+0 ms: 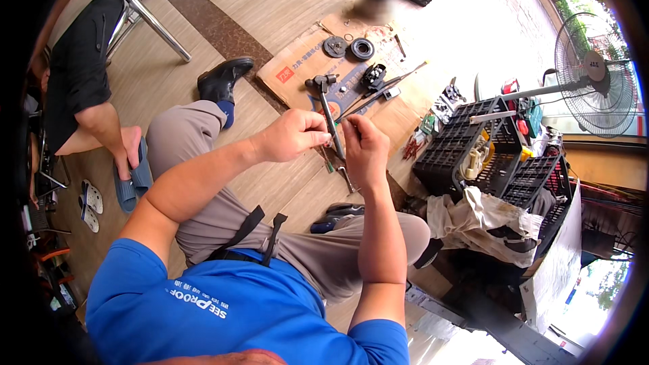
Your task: The person assembles a small mechanical component by sliding a metallic rod through a circular fitting and securing it by hand.
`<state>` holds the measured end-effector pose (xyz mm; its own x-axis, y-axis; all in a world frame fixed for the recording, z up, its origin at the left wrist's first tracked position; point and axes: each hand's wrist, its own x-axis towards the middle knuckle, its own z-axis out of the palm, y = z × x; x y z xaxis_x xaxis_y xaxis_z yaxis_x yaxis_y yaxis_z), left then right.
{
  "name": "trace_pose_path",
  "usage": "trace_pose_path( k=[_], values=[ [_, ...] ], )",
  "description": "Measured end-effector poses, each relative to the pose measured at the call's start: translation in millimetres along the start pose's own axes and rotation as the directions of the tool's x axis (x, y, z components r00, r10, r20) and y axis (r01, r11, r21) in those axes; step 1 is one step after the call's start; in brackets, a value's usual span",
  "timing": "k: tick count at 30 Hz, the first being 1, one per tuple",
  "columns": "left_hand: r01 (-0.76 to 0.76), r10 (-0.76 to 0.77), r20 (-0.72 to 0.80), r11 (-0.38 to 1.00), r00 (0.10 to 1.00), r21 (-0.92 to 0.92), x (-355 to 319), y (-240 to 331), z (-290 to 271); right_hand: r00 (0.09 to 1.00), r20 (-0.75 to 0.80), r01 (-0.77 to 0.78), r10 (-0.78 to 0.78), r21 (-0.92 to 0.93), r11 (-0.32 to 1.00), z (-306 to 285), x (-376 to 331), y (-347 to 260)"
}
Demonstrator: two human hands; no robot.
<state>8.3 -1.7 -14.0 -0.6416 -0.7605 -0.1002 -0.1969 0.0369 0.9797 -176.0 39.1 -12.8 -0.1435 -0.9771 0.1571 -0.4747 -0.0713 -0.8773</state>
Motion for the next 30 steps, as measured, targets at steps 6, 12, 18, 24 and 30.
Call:
trace_pose_path(
  k=[6,12,18,24,30],
  values=[
    [0.028,-0.064,-0.087,0.933,0.994,-0.359,5,-10,-10,0.977,0.173,-0.161,0.125,0.216,0.963,9,1,14],
    [0.021,-0.117,-0.229,0.923,0.967,-0.384,6,-5,-15,0.696,0.586,-0.717,0.414,0.588,0.373,21,-6,22],
    [0.031,-0.076,-0.381,0.992,0.921,-0.122,4,5,-13,0.877,0.091,-0.440,0.472,0.548,0.712,17,1,12],
    [0.035,-0.041,-0.323,0.999,0.945,-0.026,2,5,-7,0.935,0.287,-0.354,0.209,0.699,0.621,32,-12,-15],
    [0.070,-0.134,-0.311,0.975,0.941,-0.209,5,-1,-8,0.953,0.236,-0.297,0.189,0.620,0.726,36,-14,-1]
  ],
)
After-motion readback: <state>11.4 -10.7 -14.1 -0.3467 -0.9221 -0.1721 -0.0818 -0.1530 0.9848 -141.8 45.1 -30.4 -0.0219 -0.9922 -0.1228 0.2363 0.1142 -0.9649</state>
